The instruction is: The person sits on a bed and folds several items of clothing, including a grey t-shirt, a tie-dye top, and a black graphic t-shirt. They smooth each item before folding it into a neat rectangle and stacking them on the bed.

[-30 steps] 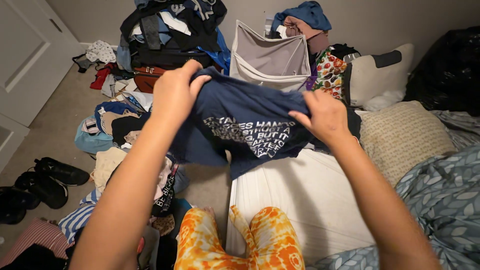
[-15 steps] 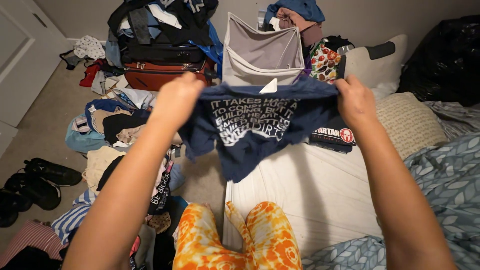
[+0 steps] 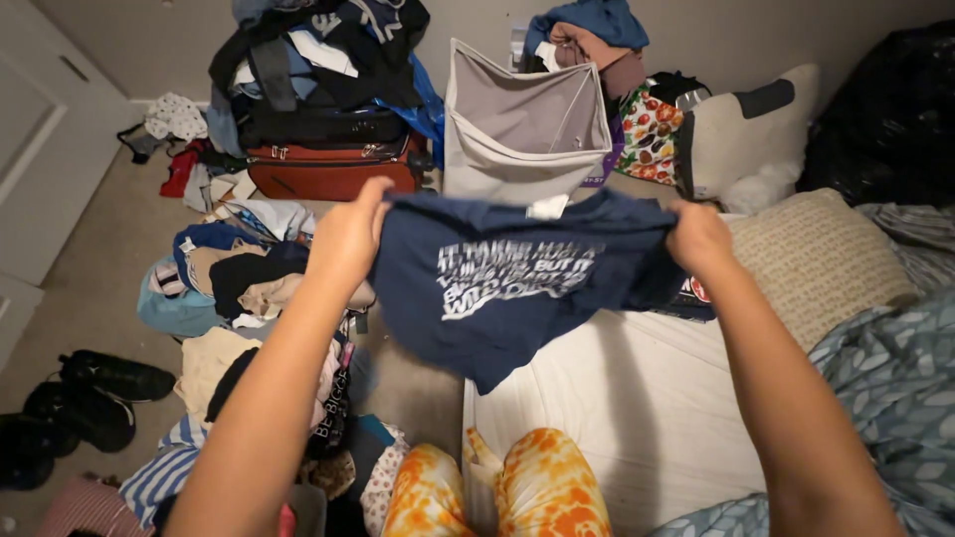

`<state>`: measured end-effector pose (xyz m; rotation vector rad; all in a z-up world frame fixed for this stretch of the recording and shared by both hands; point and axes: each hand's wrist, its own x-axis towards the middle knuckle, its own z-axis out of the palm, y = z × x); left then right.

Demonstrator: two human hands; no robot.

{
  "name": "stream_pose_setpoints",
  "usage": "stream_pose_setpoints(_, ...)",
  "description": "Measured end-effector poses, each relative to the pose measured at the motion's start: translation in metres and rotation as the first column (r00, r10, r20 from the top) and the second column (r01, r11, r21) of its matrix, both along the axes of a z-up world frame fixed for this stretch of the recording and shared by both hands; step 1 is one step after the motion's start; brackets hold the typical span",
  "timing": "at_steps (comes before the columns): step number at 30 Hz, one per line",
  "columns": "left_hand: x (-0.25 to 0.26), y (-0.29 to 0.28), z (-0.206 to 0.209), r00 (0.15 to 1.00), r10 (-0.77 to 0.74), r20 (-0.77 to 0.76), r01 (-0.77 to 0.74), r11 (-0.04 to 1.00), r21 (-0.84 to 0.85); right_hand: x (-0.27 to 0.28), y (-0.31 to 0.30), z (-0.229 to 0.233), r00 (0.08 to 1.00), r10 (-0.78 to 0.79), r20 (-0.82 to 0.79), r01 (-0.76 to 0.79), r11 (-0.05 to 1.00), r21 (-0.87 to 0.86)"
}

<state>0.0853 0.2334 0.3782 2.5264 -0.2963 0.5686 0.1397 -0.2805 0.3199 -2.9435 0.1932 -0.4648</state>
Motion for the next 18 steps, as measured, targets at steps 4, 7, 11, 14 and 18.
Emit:
stream_pose_setpoints(4, 0.002, 0.037, 0.033, 0.999, 0.034, 0.029, -0.037, 0.993, 0.112, -0.014, 0.019, 0.038, 0.986, 0.013, 0.169, -0.042, 0.984, 0.171)
stream_pose_setpoints(7, 0.008, 0.058, 0.063, 1.000, 0.000, 0.018, -0.002, 0.990, 0.141, -0.032, 0.038, 0.081, 0.991, 0.033, 0.129, -0.047, 0.993, 0.107)
stream_pose_setpoints(11, 0.003, 0.069, 0.100, 1.000, 0.012, -0.006, -0.012, 0.992, -0.122, -0.042, 0.060, 0.135, 0.986, -0.036, 0.164, 0.016, 0.993, 0.117)
stream_pose_setpoints(14, -0.006, 0.072, 0.124, 0.999, -0.021, 0.036, 0.034, 0.918, -0.396, -0.046, 0.065, 0.149, 0.941, -0.016, 0.338, -0.080, 0.960, 0.269)
stream_pose_setpoints(18, -0.016, 0.068, 0.155, 0.994, -0.107, -0.019, 0.090, 0.914, -0.397, -0.035, 0.056, 0.164, 0.930, 0.034, 0.365, -0.276, 0.719, 0.638)
